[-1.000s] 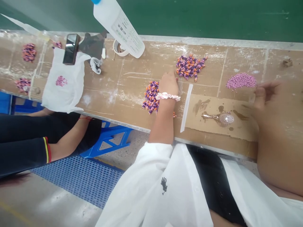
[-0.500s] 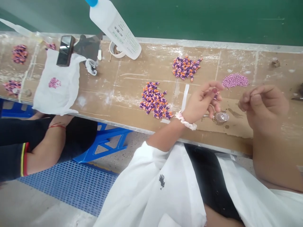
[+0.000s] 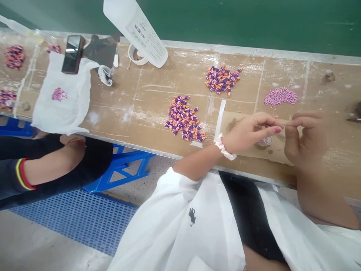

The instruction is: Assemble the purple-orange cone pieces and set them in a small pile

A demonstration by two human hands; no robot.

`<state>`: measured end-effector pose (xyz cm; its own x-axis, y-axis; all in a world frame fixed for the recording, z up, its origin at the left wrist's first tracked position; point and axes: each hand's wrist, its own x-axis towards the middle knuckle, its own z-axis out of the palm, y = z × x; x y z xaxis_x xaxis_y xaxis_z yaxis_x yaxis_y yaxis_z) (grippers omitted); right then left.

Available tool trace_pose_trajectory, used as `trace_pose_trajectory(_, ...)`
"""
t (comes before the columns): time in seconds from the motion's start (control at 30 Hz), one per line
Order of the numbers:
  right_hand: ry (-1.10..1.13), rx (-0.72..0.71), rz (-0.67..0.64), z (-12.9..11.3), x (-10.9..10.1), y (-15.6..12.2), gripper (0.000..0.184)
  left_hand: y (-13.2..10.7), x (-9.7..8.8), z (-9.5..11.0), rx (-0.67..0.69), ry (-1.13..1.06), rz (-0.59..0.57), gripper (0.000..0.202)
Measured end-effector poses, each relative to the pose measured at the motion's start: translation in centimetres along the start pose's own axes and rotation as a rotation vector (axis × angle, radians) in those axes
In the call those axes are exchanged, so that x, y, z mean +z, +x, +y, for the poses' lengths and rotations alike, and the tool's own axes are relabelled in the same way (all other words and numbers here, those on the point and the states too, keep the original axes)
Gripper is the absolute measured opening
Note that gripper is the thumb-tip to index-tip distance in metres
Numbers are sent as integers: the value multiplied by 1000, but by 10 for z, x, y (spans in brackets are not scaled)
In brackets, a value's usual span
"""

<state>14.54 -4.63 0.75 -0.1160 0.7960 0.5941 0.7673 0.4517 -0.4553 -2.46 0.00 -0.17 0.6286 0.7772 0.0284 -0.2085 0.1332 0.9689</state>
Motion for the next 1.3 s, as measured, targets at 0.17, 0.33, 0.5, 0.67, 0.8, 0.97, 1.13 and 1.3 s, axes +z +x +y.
trace_pose_trajectory(0.17, -20, -82, -8, -3, -1, 1, 21, 0, 2, -1, 62, -51, 34, 41)
trace_pose_trajectory(0.33, -70, -132, 47, -8, -3, -1, 29, 0, 2, -1, 20, -158, 5, 39)
trace_pose_trajectory(0.5, -35, -66, 46, -9, -6, -5, 26, -1, 2, -1, -30, -279, -45, 38)
trace_pose_trajectory(0.67, 230, 20, 132, -10, -3, -6, 30, 0, 3, -6, 110, -174, -30, 35)
trace_pose_trajectory(0.8, 480, 99, 160, -13, -1, -6, 43, 2, 3, -10, 315, 43, 23, 28)
trace_pose_trajectory(0.97, 546, 107, 130, -13, -1, -4, 44, 2, 3, -15, 535, 237, 72, 19)
trace_pose_trajectory(1.13, 524, 72, 109, -10, -2, -4, 46, 3, 2, -16, 631, 280, 94, 13)
trace_pose_trajectory(1.3, 494, 54, 101, -11, -3, -3, 42, 3, 2, -13, 379, 45, 15, 19)
